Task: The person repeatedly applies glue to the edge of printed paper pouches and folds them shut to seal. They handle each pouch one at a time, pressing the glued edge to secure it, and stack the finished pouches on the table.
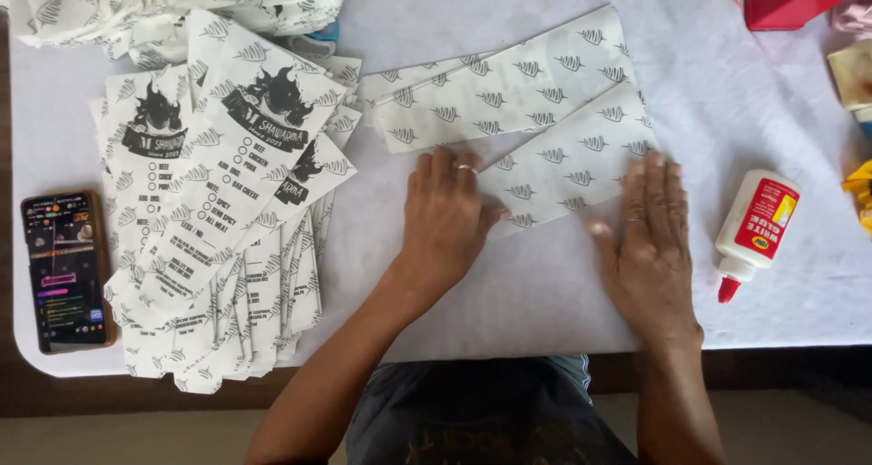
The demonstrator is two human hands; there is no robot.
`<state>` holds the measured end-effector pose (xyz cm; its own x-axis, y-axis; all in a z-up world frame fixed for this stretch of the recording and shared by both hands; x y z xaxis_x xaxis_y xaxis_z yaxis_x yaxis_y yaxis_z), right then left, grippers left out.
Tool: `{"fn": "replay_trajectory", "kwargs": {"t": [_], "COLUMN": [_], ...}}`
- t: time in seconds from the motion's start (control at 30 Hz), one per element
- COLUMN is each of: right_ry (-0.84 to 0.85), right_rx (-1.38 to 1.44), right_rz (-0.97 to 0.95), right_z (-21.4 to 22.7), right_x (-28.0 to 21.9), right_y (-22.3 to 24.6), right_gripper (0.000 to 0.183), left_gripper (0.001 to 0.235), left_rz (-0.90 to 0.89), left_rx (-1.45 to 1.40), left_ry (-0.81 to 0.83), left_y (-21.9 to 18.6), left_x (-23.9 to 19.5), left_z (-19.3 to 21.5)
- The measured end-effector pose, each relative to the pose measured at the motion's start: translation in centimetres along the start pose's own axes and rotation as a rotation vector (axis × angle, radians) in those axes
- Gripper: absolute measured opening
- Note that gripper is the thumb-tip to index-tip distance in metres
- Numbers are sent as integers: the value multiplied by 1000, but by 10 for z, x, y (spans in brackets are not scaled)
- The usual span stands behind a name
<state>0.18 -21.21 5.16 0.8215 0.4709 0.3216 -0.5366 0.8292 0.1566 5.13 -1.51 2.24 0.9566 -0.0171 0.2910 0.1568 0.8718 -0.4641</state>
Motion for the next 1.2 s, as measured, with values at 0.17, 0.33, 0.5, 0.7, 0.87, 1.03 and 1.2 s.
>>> {"fn": "replay_trajectory", "kwargs": {"t": [0.17,0.33,0.5,0.7,0.87,1.03,1.2], "right_ry": [-50,-59,-80,18,20,6,-107], "right_rx": [-49,-98,-25,-157,-100,133,152], "right_rz": [-187,-1,153,-163,-218,-214,221], "right_z": [-5,-22,-20,-1,-7,-2,4], "right_x": [-12,-6,13,2,-7,18,81], "right_y": [-34,21,72,-23,-51,-56,-21], "right_gripper": [66,62,90,87,83,69,51], "left_gripper": [71,46,43,27,19,12,39], "left_rz": [47,72,112,149,9,271,196], "left_rx": [-5,-17,-64,-155,-248,713,812], "left_ry": [72,280,422,478,262,-390,-402], "left_y": [9,-11,-7,1,49,123,116], "left_x": [10,25,25,16,3,-61,-64], "left_z": [-22,2,-15,-12,78,249,239]}}
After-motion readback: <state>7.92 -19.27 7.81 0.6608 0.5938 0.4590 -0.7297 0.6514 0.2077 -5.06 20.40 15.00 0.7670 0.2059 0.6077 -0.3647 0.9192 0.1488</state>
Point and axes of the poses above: each hand's wrist, its own x-axis towards the middle knuckle, its own z-axis out of the back of the hand, y = z × x, the point moved 9 cm from there along x, towards the middle knuckle, and after that the axes turned 13 degrees about z, right-handed, at the moved point
